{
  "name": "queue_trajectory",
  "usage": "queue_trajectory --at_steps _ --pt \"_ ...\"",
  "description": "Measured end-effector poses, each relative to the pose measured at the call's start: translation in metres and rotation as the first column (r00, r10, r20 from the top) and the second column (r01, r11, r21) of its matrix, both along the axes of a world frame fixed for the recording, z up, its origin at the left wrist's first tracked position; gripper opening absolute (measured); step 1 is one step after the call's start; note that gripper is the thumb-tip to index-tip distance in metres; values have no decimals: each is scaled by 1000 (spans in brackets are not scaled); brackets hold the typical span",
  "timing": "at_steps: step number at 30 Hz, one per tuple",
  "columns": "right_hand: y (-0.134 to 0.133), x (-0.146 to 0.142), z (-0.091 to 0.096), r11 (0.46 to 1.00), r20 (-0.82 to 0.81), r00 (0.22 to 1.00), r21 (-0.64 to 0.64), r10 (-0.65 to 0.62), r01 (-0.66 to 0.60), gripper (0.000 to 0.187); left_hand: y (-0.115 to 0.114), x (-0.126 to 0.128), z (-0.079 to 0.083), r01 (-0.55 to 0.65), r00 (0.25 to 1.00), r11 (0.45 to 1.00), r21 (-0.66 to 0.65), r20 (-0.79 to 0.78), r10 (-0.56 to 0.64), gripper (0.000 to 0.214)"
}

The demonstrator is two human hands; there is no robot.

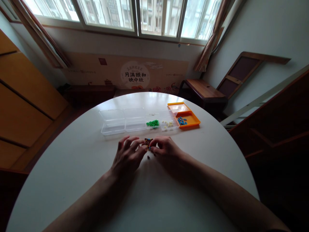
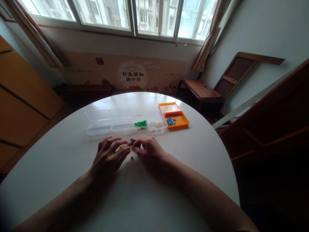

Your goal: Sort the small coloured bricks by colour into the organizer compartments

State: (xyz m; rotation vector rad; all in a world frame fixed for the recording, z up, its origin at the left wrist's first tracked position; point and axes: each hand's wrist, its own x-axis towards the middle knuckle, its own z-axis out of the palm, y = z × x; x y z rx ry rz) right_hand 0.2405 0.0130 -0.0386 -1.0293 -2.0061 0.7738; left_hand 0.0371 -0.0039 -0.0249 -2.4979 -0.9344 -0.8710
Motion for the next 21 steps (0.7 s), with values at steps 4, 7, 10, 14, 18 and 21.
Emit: queue_trajectory --at_steps 4,7,10,14,18,21 --pt "7 11 -3 984 9 993 134 -118 115 9 1 1 -1 -54 999 991 -126 -14 53 10" --pt "19 27 -3 914 -76 937 206 -341 349 11 0 -1 -3 -73 997 984 -163 2 74 10" --pt "32 53 -1 747 -165 778 219 -606 628 15 -1 -5 -4 -102 994 977 -187 17 107 15" --pt "47 90 -4 540 -168 562 162 -810 826 21 -1 -8 -7 -158 987 955 -252 -10 160 25" --pt "54 107 -12 484 -90 495 115 -864 867 22 5 -8 -14 -192 981 934 -302 -80 176 42" --pt "54 103 -15 481 -91 492 120 -866 868 24 9 -8 -21 -211 974 915 -343 -153 168 52"
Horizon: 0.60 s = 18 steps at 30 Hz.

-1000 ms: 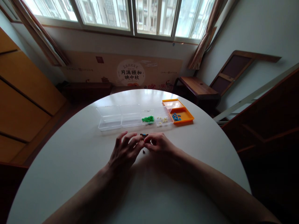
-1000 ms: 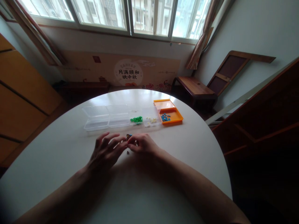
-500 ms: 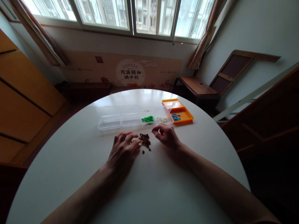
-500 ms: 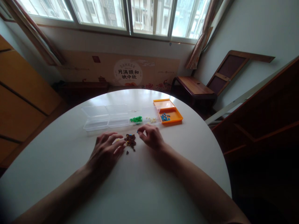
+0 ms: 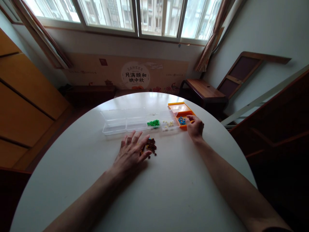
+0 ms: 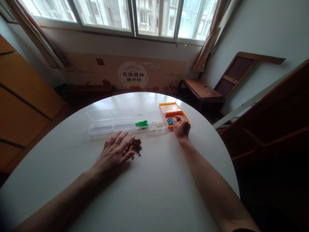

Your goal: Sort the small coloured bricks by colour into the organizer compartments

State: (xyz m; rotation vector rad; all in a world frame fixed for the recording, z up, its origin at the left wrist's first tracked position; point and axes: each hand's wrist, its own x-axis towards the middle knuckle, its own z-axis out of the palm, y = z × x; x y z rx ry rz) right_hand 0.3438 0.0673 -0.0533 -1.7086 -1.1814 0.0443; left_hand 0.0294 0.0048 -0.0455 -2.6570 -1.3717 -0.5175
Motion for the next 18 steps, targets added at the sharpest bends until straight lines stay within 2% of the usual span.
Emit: queue_trajectory --at_steps 4,7,9,11,14,18 --pt "-8 -24 4 989 43 996 126 78 -82 22 0 0 -2 2 1000 998 -60 -23 -4 48" --pt "-22 -51 9 944 168 948 148 269 -294 19 -3 -2 4 17 1000 997 -69 8 -16 43" --pt "-32 -70 10 874 227 864 92 449 -478 18 -6 -4 8 30 999 997 -68 37 -28 36" --pt "-41 -86 10 765 272 735 -5 621 -645 17 -7 -6 12 41 997 997 -61 69 -37 28" --pt "-48 -101 8 625 318 568 -116 759 -772 18 -9 -8 14 46 993 998 -45 115 -40 20" --pt "-50 -106 7 571 326 501 -169 802 -803 17 -7 -8 13 43 990 999 -30 134 -39 18"
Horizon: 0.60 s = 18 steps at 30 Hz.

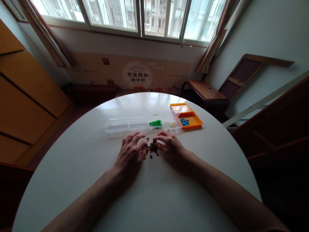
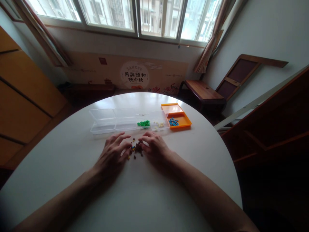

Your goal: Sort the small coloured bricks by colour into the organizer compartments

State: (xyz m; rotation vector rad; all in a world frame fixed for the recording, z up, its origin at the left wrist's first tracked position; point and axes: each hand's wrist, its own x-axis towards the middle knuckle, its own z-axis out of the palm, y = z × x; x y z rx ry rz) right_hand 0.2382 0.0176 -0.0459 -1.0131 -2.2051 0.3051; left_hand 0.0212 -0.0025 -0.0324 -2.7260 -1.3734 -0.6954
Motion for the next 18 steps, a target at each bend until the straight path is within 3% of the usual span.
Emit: queue_trajectory --at_steps 11,18 --pt "-1 2 0 1000 10 1000 -10 19 -19 16 1 7 2 22 1000 1000 2 0 -22 16" --pt "-6 -1 5 994 90 990 1 112 -113 18 3 8 3 31 999 1000 5 21 -31 15"
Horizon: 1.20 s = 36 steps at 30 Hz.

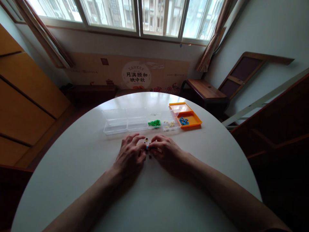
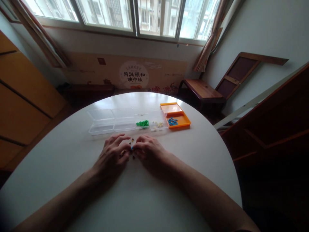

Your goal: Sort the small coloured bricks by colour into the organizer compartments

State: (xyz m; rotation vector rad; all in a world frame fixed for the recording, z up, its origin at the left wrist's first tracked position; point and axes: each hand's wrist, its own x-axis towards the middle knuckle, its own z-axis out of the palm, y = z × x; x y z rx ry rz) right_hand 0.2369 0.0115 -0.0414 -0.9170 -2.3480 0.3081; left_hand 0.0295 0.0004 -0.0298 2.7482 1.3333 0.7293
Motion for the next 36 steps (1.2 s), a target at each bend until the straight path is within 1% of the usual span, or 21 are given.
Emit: queue_trajectory --at_steps 6,9,18,22,25,28,30,32,36 --pt "0 -2 1 998 0 1000 63 6 -6 13 0 1 0 -25 1000 1000 15 -9 25 12" --pt "1 -1 1 996 7 1000 89 -3 3 10 0 4 0 -52 999 998 38 -9 53 15" --pt "4 0 -3 996 13 999 80 -39 38 8 3 8 -2 -32 999 996 79 -24 34 16" --pt "4 -1 -3 994 -15 995 39 -102 102 6 2 9 -2 -20 1000 995 97 -14 21 16" --pt "4 -2 -3 990 -53 989 -6 -140 140 7 1 9 -1 -24 999 986 163 42 18 15" --pt "4 -3 -2 993 -63 992 -34 -111 109 8 1 9 -1 -26 997 970 244 73 8 12" --pt "4 -4 -1 996 -81 994 -54 -78 74 8 1 9 -1 -24 997 964 266 71 5 12" --pt "4 -5 -1 995 -114 991 -80 -64 55 8 0 8 -1 -24 997 962 272 75 4 12" --pt "4 -8 -3 992 -168 982 -108 -84 66 9 -1 4 -1 -30 994 966 256 107 3 12"
